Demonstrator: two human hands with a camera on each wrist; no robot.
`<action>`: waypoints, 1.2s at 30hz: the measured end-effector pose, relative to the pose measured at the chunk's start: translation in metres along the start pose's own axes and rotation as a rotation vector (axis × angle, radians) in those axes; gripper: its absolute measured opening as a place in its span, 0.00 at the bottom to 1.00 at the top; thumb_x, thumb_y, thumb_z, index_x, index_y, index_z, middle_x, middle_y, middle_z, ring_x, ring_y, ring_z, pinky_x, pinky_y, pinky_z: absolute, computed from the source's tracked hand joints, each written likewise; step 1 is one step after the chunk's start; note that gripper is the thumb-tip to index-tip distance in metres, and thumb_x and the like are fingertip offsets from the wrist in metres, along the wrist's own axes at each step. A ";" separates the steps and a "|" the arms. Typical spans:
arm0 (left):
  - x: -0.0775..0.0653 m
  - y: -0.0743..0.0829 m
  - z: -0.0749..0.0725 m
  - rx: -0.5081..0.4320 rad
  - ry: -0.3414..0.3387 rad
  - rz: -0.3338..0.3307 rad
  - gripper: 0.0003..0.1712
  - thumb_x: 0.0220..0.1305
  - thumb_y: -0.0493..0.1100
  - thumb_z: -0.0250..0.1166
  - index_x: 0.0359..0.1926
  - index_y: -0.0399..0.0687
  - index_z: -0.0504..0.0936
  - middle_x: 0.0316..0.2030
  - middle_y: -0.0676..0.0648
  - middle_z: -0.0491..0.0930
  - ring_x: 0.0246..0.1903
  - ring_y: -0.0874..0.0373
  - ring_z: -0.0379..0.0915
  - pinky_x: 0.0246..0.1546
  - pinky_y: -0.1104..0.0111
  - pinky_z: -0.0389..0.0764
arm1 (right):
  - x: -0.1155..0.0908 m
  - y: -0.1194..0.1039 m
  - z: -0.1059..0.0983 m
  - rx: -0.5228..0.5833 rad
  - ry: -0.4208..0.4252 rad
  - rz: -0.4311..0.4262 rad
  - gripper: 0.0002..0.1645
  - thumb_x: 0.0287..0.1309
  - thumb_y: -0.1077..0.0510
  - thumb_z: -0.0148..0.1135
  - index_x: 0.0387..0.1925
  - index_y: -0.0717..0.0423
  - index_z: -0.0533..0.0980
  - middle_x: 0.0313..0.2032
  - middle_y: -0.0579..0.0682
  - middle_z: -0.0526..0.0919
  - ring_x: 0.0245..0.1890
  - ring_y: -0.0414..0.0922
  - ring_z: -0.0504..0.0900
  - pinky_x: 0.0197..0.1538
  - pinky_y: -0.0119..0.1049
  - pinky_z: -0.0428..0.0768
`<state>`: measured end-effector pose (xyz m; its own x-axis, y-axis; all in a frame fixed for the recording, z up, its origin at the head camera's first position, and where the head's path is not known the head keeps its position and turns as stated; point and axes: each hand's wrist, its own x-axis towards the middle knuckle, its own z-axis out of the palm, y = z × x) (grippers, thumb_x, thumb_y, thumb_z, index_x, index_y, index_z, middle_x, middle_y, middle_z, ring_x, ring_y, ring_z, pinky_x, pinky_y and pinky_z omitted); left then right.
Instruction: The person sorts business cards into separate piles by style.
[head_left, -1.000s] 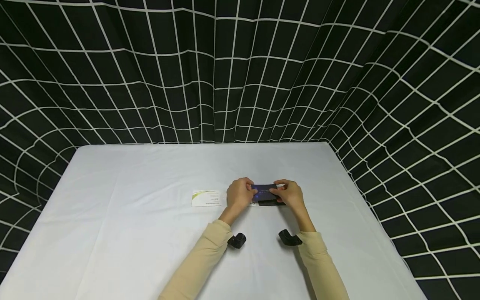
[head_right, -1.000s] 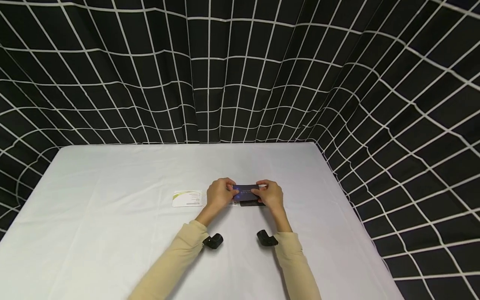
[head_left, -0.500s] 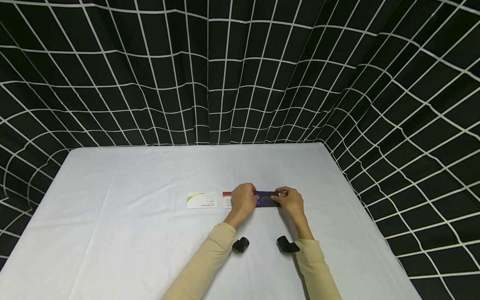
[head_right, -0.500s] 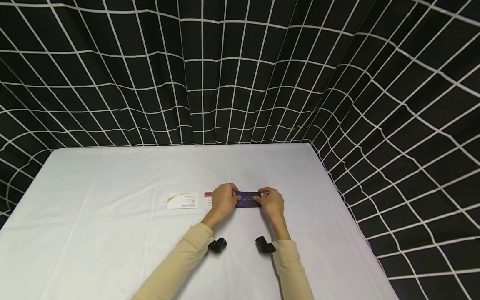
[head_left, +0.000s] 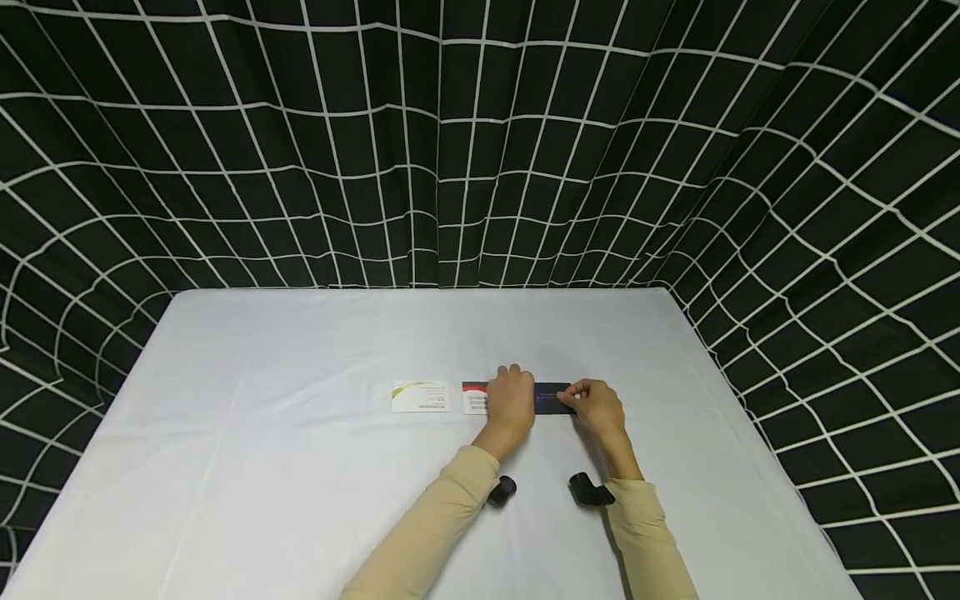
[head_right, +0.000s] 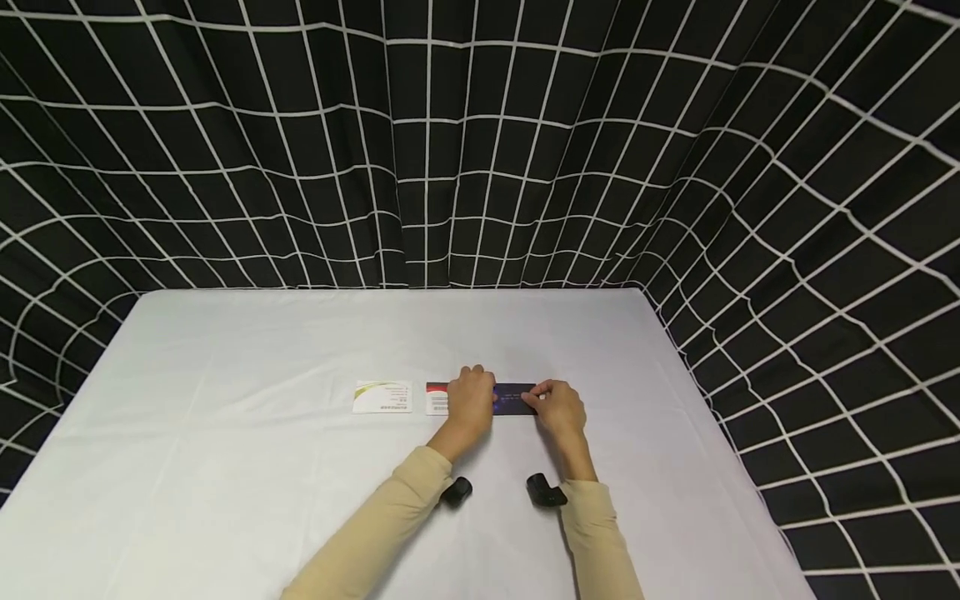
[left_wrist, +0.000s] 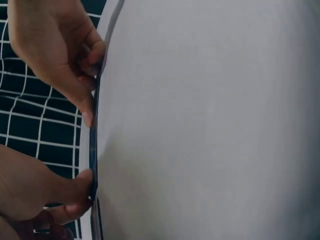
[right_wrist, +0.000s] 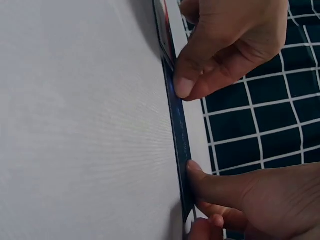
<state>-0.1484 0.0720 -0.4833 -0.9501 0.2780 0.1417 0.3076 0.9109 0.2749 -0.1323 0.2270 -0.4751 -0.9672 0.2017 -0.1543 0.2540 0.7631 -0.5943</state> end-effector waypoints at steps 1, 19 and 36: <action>0.000 0.002 -0.001 0.026 -0.001 0.004 0.10 0.47 0.40 0.77 0.32 0.47 0.86 0.29 0.49 0.78 0.32 0.55 0.73 0.27 0.64 0.78 | 0.000 0.000 -0.001 0.001 -0.002 -0.007 0.15 0.57 0.52 0.69 0.35 0.62 0.82 0.21 0.45 0.68 0.19 0.41 0.63 0.23 0.32 0.61; -0.066 -0.153 -0.096 -0.148 0.171 0.153 0.24 0.64 0.37 0.65 0.60 0.35 0.76 0.52 0.37 0.79 0.51 0.41 0.72 0.52 0.51 0.73 | -0.049 0.041 -0.059 -0.045 0.006 -0.370 0.36 0.64 0.46 0.62 0.64 0.66 0.66 0.63 0.67 0.66 0.64 0.66 0.63 0.61 0.65 0.63; -0.126 -0.258 -0.156 0.033 0.019 0.032 0.56 0.58 0.74 0.58 0.77 0.52 0.49 0.77 0.41 0.42 0.76 0.43 0.28 0.70 0.43 0.33 | -0.051 0.023 -0.083 -0.339 -0.007 -0.512 0.58 0.61 0.35 0.60 0.77 0.56 0.43 0.77 0.59 0.40 0.76 0.57 0.32 0.72 0.57 0.28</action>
<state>-0.0998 -0.2455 -0.4233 -0.9384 0.3020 0.1678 0.3359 0.9111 0.2388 -0.0765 0.2857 -0.4152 -0.9663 -0.2452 0.0780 -0.2573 0.9153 -0.3100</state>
